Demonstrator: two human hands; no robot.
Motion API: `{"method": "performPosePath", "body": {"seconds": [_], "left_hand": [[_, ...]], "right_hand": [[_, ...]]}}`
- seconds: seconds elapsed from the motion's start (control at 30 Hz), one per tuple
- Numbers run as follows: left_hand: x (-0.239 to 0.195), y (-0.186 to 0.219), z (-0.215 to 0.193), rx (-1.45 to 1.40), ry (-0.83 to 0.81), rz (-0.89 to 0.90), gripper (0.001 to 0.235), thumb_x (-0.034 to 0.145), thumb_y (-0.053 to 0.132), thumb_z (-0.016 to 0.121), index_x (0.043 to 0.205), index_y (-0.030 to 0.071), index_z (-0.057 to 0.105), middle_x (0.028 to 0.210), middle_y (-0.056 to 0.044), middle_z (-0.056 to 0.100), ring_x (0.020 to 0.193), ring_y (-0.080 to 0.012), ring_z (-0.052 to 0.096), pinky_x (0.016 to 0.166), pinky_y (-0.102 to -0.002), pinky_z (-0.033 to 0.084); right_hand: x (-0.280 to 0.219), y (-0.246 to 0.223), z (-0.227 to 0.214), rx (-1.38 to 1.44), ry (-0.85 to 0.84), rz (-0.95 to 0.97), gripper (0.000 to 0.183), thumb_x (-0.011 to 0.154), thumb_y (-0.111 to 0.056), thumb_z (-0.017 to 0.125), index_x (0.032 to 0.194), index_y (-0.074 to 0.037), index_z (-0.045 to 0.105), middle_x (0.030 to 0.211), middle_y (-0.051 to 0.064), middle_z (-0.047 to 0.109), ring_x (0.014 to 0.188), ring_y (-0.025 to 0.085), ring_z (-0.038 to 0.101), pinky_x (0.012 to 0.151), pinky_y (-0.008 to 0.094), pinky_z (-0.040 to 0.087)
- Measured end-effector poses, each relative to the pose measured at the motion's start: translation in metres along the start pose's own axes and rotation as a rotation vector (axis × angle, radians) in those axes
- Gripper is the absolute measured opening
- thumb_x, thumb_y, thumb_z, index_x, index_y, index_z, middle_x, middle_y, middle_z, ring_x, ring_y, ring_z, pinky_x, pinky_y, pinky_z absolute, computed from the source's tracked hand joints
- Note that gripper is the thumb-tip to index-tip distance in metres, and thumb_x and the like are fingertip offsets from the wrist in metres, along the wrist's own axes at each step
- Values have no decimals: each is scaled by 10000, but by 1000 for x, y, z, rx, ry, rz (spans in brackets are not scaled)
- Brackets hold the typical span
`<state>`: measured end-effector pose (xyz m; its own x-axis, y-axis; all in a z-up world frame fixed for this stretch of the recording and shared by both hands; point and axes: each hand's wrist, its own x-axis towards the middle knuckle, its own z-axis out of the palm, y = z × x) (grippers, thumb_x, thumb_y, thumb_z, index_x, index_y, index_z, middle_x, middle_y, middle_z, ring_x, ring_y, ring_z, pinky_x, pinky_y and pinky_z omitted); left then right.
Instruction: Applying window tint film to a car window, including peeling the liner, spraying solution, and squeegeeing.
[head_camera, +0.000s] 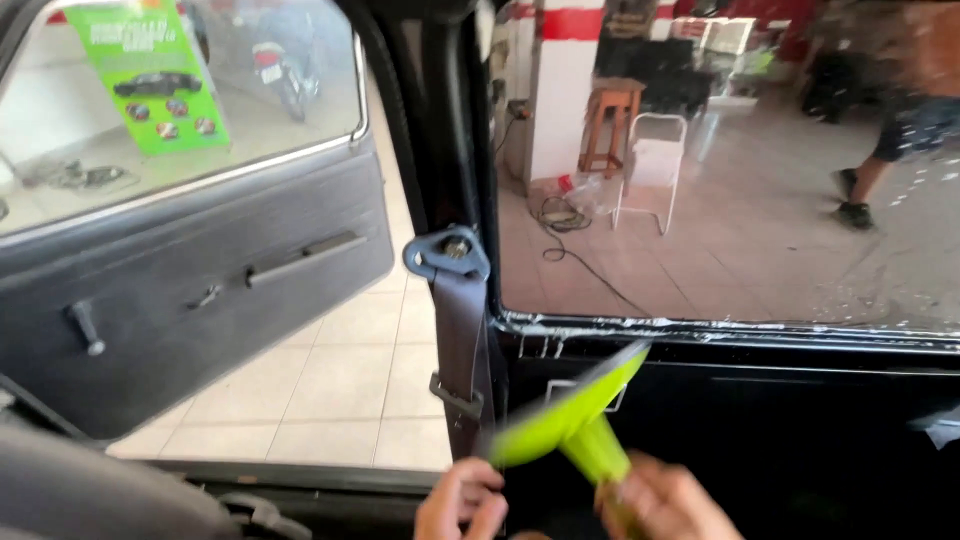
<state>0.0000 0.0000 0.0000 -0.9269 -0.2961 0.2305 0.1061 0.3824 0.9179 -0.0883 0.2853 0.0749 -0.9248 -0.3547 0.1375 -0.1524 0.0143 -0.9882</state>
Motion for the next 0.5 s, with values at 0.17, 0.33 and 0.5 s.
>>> {"method": "performPosePath", "body": {"seconds": [0.17,0.33,0.5], "left_hand": [[41,7,3,405,-174,-118,370,914,459,676,1255,327,620,1017,178,712,761,-25,715,738,-243,589],[55,-3,18,593,-708,-44,286,1034,505,612,1221,289,620,1082,89,643,987,-63,648,900,-209,506],[60,-16,32,608,-671,-15,223,1024,474,667,1142,286,650,1022,93,662,924,-54,654,838,-181,516]], "right_hand": [[44,-136,39,94,7,-444,327,1052,-265,491,955,23,611,610,135,658,398,227,644,417,304,521],[77,-169,61,114,114,-532,242,1085,-215,482,1003,-12,587,737,82,600,478,168,545,416,284,501],[89,-184,74,184,111,-540,233,1079,-203,493,1048,8,587,769,90,588,479,175,543,407,290,471]]}}
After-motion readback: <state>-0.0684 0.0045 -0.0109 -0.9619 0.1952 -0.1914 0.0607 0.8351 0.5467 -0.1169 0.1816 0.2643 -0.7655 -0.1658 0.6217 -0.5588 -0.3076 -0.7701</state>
